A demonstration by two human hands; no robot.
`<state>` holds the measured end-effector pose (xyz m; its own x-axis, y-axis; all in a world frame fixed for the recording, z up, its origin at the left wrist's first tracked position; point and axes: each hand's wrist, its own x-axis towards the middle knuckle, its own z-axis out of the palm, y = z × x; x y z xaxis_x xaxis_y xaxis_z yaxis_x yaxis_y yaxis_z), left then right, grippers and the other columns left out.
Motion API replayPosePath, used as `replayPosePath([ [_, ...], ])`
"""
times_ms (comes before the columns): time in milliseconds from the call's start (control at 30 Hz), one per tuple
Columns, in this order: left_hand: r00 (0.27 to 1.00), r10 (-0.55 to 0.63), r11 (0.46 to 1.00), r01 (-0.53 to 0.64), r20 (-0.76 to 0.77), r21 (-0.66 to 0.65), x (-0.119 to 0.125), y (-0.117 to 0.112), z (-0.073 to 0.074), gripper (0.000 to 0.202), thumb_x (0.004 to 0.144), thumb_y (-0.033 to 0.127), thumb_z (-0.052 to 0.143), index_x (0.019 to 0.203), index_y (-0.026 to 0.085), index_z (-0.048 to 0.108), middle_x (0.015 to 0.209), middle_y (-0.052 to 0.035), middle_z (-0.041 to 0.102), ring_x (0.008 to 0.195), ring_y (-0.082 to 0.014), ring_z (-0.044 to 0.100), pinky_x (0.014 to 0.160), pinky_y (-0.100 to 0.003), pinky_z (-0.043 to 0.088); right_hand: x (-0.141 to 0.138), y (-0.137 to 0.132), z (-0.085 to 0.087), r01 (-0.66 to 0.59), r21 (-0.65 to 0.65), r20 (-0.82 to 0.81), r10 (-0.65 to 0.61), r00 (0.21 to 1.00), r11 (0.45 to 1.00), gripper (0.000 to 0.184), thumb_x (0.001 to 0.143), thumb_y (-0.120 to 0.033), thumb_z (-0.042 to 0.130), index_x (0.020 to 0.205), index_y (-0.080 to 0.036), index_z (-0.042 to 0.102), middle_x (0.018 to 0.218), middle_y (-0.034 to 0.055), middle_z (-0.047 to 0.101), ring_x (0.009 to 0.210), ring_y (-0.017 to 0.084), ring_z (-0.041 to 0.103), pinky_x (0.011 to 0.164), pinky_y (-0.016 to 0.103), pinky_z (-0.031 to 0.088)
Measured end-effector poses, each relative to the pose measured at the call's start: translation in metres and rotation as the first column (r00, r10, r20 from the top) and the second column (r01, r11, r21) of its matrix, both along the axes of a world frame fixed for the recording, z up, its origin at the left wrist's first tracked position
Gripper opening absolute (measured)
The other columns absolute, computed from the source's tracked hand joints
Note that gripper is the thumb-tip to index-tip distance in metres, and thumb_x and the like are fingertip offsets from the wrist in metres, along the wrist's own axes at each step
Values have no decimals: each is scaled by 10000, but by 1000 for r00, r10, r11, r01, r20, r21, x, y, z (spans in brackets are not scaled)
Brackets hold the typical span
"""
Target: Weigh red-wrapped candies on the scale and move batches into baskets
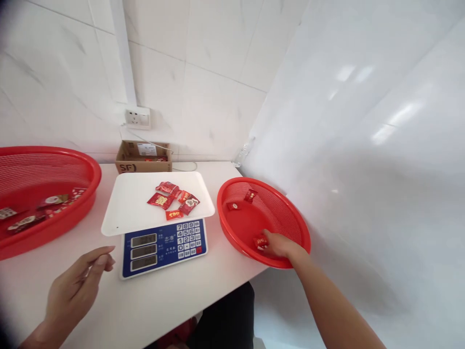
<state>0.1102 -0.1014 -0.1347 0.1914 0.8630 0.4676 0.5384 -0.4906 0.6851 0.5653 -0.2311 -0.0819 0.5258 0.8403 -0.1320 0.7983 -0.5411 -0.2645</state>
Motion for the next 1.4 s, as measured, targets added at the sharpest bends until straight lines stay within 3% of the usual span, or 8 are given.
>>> replayPosePath([
  [300, 1000, 12, 1000, -12, -26, -11, 0, -3, 1, 301, 861, 453, 444, 961, 236, 627, 640, 27, 672, 541, -111, 636, 511, -170, 479, -5, 7, 21, 92, 99, 11, -94, 996, 991, 477, 766, -396, 544, 1205, -215, 504, 1199, 138, 576, 920, 232, 630, 722, 331, 491],
  [600, 1000, 2, 999, -2, -2, -33, 1, -3, -1, 290, 855, 445, 456, 962, 237, 628, 633, 34, 655, 519, -104, 612, 500, -168, 466, -48, 9, 59, 253, 422, -319, -118, 940, 871, 298, 763, -508, 569, 920, -256, 590, 889, 14, 649, 788, 196, 608, 708, 328, 489],
  [767, 985, -124, 991, 128, 118, -27, 7, -13, 1, 212, 858, 376, 504, 977, 246, 622, 690, 23, 650, 558, -108, 607, 508, -179, 456, -109, 6, 44, 210, 504, -616, 179, 767, 838, 357, 816, -526, 519, 1050, -261, 570, 838, 19, 636, 714, 168, 603, 672, 313, 508],
  [867, 884, -426, 893, 444, 193, -65, 12, -19, 2, 254, 874, 324, 507, 1113, 268, 572, 736, 11, 649, 636, -122, 620, 610, -201, 500, -167, 11, 21, 11, 515, -624, 366, 691, 857, 296, 803, -443, 586, 1032, -255, 593, 1021, 53, 632, 895, 191, 615, 788, 323, 505],
  [1033, 623, -703, 546, 781, 342, -301, 25, -33, -2, 606, 857, 459, 524, 1391, 302, 285, 1168, -80, 609, 916, -189, 628, 798, -305, 519, -239, 16, -24, -267, 559, -537, 588, 605, 785, 451, 799, -226, 582, 1241, -281, 514, 1282, 80, 514, 1206, 223, 472, 1011, 381, 388],
  [1167, 679, -689, 550, 717, 252, -429, 30, -38, -2, 465, 854, 380, 565, 1286, 293, 418, 1251, -53, 593, 1106, -203, 569, 948, -310, 439, -249, 10, -42, -197, 504, -669, 524, 527, 841, 552, 778, -191, 595, 1301, -274, 443, 1287, 85, 485, 1190, 211, 473, 1013, 377, 371],
  [1333, 680, -701, 506, 686, 214, -523, 33, -38, 9, 286, 883, 353, 518, 1159, 280, 539, 1144, -11, 654, 992, -161, 612, 871, -253, 454, -238, 10, -48, -106, 361, -911, 375, 172, 926, 651, 725, -441, 698, 1287, -252, 430, 1127, 58, 541, 965, 187, 567, 865, 340, 439],
  [1400, 660, -717, 467, 694, 225, -547, 35, -38, 13, 258, 880, 343, 522, 1127, 279, 563, 1108, 1, 665, 959, -151, 614, 848, -241, 455, -236, 11, -52, -126, 345, -923, 360, 134, 930, 529, 717, -553, 662, 1090, -196, 545, 908, 26, 564, 771, 150, 546, 707, 292, 442],
])
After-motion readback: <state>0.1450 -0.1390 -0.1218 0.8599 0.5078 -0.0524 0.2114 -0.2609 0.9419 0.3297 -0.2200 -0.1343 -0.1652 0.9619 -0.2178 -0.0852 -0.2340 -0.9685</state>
